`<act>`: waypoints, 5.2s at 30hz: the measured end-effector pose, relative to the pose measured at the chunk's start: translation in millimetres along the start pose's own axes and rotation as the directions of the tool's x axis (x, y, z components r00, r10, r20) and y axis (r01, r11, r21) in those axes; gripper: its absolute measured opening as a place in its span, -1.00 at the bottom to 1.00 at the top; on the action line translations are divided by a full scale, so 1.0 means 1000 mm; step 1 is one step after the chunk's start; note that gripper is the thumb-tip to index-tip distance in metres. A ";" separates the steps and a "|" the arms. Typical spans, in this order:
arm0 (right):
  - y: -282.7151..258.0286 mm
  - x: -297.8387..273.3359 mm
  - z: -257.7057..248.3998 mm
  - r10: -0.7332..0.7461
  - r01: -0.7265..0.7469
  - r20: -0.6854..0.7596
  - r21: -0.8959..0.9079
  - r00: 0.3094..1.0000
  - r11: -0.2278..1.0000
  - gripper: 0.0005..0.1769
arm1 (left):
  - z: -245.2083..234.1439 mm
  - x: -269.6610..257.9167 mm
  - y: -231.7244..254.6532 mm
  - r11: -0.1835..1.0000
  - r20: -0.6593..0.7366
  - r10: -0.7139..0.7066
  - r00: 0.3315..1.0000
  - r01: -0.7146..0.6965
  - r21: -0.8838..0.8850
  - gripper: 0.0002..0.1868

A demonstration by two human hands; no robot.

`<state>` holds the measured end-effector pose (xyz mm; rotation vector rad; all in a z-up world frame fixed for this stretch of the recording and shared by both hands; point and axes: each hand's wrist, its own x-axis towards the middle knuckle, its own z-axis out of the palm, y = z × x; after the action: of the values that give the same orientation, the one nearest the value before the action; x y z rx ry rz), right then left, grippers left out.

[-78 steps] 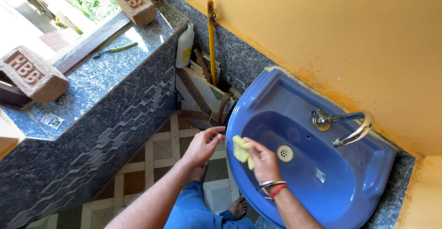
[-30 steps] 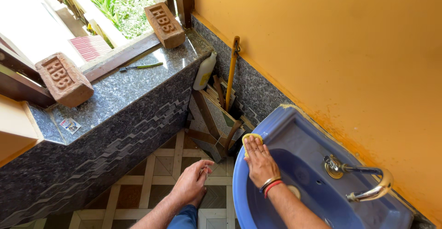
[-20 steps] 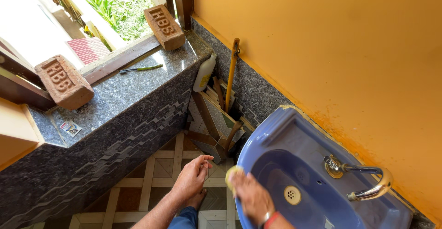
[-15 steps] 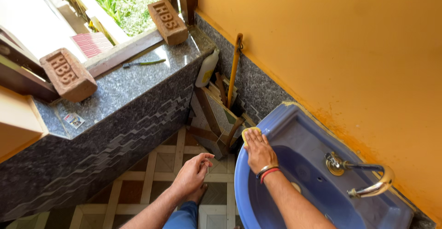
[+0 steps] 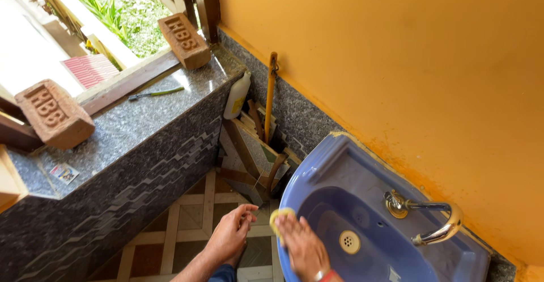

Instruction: The person washes their hands under a running tap in a blue sink. They then pick up a yellow sponge, rinse it, and proceed to scrub the sink basin and faucet area thoroughly.

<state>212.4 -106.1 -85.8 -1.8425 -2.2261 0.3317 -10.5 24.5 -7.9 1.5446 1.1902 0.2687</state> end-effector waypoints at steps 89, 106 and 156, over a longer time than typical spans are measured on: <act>0.008 0.050 -0.020 0.249 -0.203 -0.254 0.192 0.935 0.960 -0.35 | 0.025 0.109 0.067 0.996 0.077 0.059 0.995 -0.064 0.057 -0.39; -0.012 0.041 -0.014 0.301 -0.256 -0.270 0.191 0.915 0.948 -0.21 | 0.041 0.126 0.059 0.983 0.001 0.103 0.995 -0.101 -0.153 -0.33; 0.059 0.116 -0.060 0.898 -0.688 -0.201 0.585 0.391 0.430 -0.30 | 0.054 0.165 0.127 0.693 0.315 0.190 0.930 -0.354 0.628 -0.52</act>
<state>265.8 20.7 -43.8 -2.2820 -0.6485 0.3840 171.7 136.1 11.4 2.3396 0.9010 -0.1860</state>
